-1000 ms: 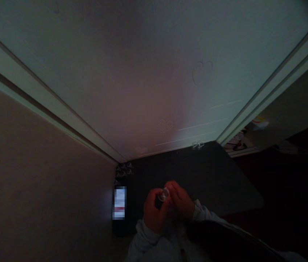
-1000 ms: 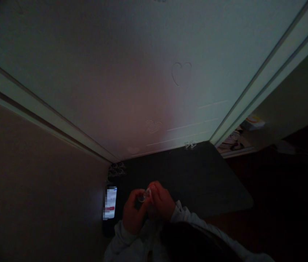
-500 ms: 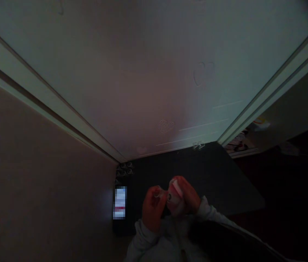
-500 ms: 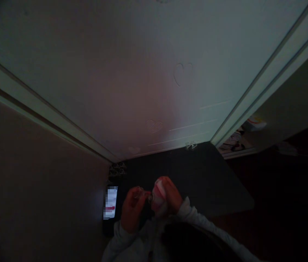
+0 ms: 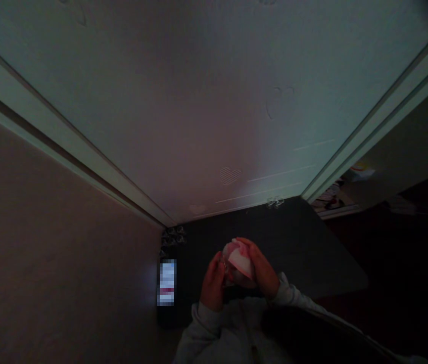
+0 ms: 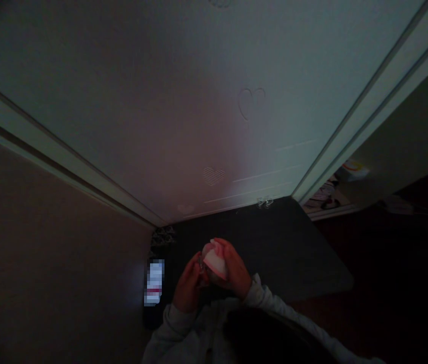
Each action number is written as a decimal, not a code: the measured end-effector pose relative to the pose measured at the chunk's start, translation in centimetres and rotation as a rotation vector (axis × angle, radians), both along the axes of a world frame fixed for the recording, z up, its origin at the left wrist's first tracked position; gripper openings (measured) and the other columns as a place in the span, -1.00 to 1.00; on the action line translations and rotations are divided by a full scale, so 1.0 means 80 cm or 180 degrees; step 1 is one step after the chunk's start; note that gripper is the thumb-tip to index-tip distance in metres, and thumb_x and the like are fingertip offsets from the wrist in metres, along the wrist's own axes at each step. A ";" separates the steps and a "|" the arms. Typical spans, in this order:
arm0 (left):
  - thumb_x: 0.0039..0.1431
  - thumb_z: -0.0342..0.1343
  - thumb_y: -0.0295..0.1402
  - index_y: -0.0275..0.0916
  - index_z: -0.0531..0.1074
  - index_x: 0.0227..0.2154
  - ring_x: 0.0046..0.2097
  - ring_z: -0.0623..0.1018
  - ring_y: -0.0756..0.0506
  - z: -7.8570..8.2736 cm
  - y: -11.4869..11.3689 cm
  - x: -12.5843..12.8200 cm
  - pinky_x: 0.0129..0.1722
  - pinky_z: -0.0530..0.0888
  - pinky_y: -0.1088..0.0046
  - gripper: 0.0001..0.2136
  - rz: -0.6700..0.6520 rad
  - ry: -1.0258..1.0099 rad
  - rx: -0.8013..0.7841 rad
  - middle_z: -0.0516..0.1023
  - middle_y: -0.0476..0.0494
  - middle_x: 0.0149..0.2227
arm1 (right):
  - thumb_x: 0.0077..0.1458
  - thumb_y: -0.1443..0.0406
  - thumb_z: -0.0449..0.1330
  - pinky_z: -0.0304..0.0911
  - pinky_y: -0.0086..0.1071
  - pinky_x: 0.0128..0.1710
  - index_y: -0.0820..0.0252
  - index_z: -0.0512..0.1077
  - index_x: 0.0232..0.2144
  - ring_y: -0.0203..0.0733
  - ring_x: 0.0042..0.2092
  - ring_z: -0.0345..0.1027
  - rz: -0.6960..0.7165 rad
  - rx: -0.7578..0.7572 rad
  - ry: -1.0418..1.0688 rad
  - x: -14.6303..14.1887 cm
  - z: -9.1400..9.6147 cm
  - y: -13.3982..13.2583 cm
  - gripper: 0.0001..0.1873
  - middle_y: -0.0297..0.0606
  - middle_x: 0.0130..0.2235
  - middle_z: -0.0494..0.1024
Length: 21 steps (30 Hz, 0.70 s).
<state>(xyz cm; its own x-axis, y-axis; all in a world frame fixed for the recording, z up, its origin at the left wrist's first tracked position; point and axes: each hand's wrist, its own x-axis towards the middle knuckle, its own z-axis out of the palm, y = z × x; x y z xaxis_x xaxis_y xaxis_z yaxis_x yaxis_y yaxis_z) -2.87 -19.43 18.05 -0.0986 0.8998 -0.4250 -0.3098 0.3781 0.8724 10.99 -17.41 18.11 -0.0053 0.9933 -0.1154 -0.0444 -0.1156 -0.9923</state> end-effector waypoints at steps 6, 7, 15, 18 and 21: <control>-0.19 0.25 -0.08 -0.26 0.42 -0.35 -0.48 0.51 -0.07 0.002 0.001 -0.003 -0.48 0.39 0.44 -0.61 0.0022 0.0069 -0.0084 0.53 -0.06 -0.52 | 0.20 0.07 -0.11 0.11 -0.17 0.09 0.13 0.27 0.01 -0.07 0.09 0.22 0.0320 0.0363 -0.0134 -0.005 0.009 -0.010 -0.57 -0.12 0.07 0.37; -0.21 0.27 -0.12 -0.25 0.42 -0.37 -0.46 0.52 -0.09 0.006 0.001 -0.004 -0.46 0.40 0.43 -0.64 -0.0014 0.0080 -0.0080 0.55 -0.08 -0.49 | 0.20 0.10 -0.08 0.11 -0.17 0.09 0.14 0.27 0.01 -0.07 0.09 0.22 0.0409 0.0475 -0.0277 -0.005 0.008 -0.011 -0.59 -0.11 0.08 0.36; -0.15 0.20 -0.22 -0.24 0.44 -0.47 -0.43 0.48 -0.11 0.023 0.001 -0.005 -0.41 0.38 0.39 -0.79 -0.0280 0.0339 -0.0079 0.51 -0.06 -0.50 | 0.00 0.21 0.17 0.20 -0.13 -0.02 0.17 0.30 -0.01 0.02 -0.03 0.31 0.0885 0.0956 -0.0981 -0.001 -0.010 -0.011 -0.54 -0.07 -0.06 0.44; -0.20 0.24 -0.27 -0.25 0.48 -0.48 -0.35 0.46 -0.14 0.024 0.000 -0.009 -0.32 0.37 0.36 -0.81 -0.0390 0.0472 0.0006 0.49 -0.06 -0.47 | -0.07 0.20 0.24 0.22 -0.15 -0.04 0.18 0.29 -0.01 0.02 -0.04 0.32 0.0992 0.0960 -0.0992 -0.001 -0.011 -0.010 -0.47 -0.09 -0.07 0.44; -0.31 0.32 -0.34 -0.25 0.51 -0.50 -0.23 0.42 -0.18 0.024 -0.002 -0.011 -0.17 0.31 0.36 -0.79 -0.0460 0.0569 0.0122 0.48 -0.10 -0.40 | -0.16 0.16 0.30 0.24 -0.17 -0.08 0.16 0.28 -0.01 0.02 -0.07 0.32 0.1054 0.0963 -0.1017 -0.003 -0.010 -0.008 -0.37 -0.13 -0.09 0.43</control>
